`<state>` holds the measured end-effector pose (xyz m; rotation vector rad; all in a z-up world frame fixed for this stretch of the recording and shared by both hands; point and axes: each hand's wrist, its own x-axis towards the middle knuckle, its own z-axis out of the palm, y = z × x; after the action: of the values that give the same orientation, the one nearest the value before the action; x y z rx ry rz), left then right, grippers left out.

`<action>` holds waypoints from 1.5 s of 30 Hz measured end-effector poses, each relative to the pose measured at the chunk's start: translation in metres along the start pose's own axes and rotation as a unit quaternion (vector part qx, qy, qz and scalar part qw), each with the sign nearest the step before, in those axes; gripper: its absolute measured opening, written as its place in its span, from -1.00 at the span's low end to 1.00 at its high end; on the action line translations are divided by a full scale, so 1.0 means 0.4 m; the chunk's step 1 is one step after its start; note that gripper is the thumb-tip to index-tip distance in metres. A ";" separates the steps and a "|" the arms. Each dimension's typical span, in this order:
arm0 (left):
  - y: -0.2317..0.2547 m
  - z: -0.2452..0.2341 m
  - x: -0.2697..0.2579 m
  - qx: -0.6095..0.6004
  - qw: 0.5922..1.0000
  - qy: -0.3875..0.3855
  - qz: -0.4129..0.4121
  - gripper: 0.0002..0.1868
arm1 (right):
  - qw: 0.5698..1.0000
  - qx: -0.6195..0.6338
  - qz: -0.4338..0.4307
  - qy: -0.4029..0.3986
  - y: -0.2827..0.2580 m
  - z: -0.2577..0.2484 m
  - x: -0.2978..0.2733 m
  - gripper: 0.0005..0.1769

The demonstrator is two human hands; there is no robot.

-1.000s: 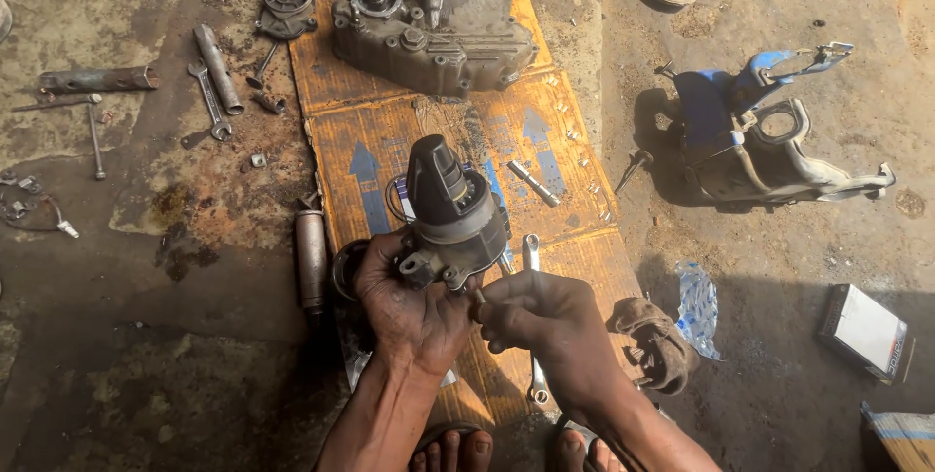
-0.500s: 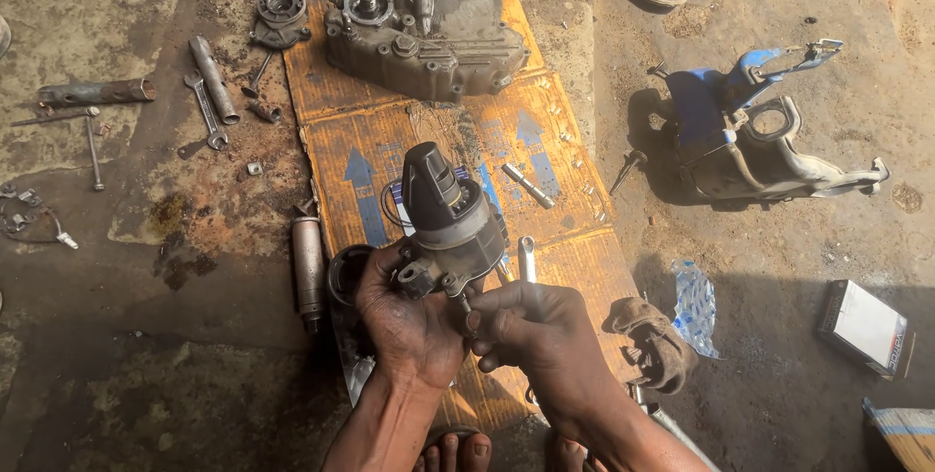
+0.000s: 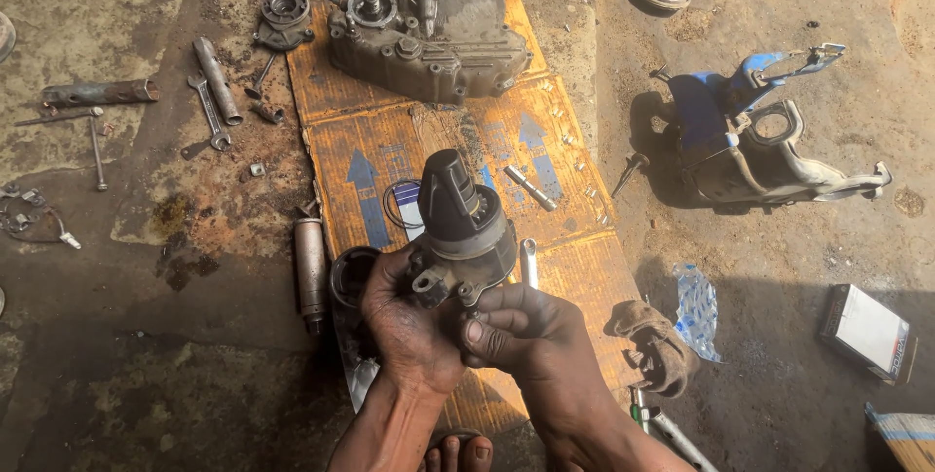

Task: The recorder is assembling and inspecting various mechanical components of a motor or starter assembly.

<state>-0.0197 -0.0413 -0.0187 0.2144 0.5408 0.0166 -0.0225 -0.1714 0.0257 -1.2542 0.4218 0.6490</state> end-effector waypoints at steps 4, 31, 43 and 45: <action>-0.004 -0.011 0.001 -0.008 1.000 0.029 0.003 -0.72 | 0.997 -0.068 0.005 0.018 -0.004 0.001 -0.009 -0.83; 0.020 -0.036 0.022 -0.034 0.999 0.003 -0.005 -0.64 | 0.952 0.171 0.190 -0.172 -0.006 0.015 0.004 -0.61; 0.046 -0.043 0.045 -0.026 0.998 -0.043 0.022 -0.63 | 0.928 0.214 0.154 -0.265 0.004 0.023 0.035 -0.59; 0.062 -0.042 0.043 0.125 0.988 -0.087 -0.034 -0.49 | 0.976 0.055 0.142 -0.156 -0.067 0.065 -0.008 -0.51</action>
<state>-0.0127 -0.0126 -0.0363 0.4374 0.3746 -0.1350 -0.0086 -0.1517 0.0545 -0.9721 0.3730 1.0362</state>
